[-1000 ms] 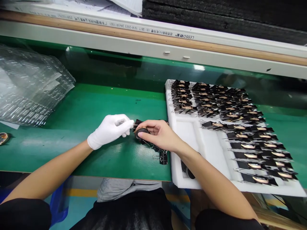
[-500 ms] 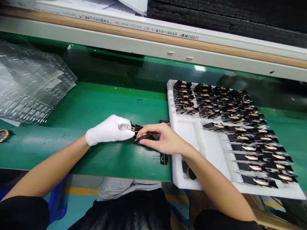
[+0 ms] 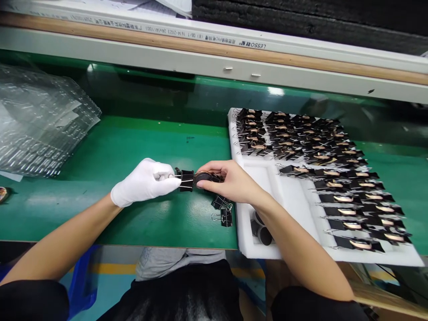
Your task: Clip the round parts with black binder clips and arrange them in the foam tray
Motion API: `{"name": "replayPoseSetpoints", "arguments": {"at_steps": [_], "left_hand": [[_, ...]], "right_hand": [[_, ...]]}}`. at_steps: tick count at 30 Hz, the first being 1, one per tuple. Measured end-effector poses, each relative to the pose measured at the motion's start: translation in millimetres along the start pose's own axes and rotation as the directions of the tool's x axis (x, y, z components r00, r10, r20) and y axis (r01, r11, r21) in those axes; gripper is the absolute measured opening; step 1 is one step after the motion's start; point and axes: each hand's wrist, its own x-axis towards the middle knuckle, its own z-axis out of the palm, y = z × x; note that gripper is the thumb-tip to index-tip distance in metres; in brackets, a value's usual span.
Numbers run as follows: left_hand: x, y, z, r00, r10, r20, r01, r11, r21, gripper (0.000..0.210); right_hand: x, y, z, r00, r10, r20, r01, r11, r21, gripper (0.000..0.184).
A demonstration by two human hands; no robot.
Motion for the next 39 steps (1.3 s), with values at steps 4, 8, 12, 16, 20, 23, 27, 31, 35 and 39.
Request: {"name": "replayPoseSetpoints", "arguments": {"at_steps": [4,8,12,16,20,23,27,31,35,39], "left_hand": [[0,-1,2.2,0.999,0.036,0.028,-0.037,0.998,0.054,0.049],[-1,-3,5.8,0.998,0.055,0.01,-0.055,0.995,0.08,0.049],[0,-3,6.7,0.999,0.044,0.001,-0.044,0.995,0.085,0.047],[1,-2,4.0,0.999,0.043,0.03,-0.046,0.994,0.099,0.047],[2,-1,0.9,0.996,-0.034,0.088,0.024,0.994,0.108,0.043],[3,2,2.1,0.974,-0.143,0.177,0.15,0.988,-0.027,0.046],[2,6,7.6,0.918,-0.275,0.285,0.358,0.885,-0.299,0.063],[2,7,10.2,0.936,-0.254,0.244,0.327,0.884,-0.334,0.051],[1,3,12.2,0.992,-0.121,0.024,0.123,0.989,-0.08,0.041],[-2,-8,19.7,0.978,0.145,-0.147,-0.118,0.977,0.18,0.034]], "right_hand": [[-1,-1,2,1.0,-0.011,0.016,0.012,0.999,-0.037,0.032],[-2,0,3,1.0,-0.015,0.015,0.016,0.998,-0.065,0.031],[-3,1,5,1.0,-0.015,-0.016,0.014,0.998,-0.06,0.032],[-3,0,4,1.0,-0.025,-0.006,0.025,0.997,-0.074,0.031],[-5,2,5,0.999,-0.039,-0.019,0.036,0.989,-0.143,0.028],[-7,7,9,0.98,-0.184,-0.072,0.154,0.942,-0.298,0.03],[-6,12,15,0.894,-0.448,-0.004,0.364,0.731,-0.577,0.03],[-5,12,13,0.874,-0.48,0.081,0.396,0.605,-0.691,0.028],[-6,6,7,0.864,-0.503,0.006,0.404,0.686,-0.605,0.089],[-5,1,8,0.963,-0.268,0.019,0.263,0.925,-0.275,0.077]]}}
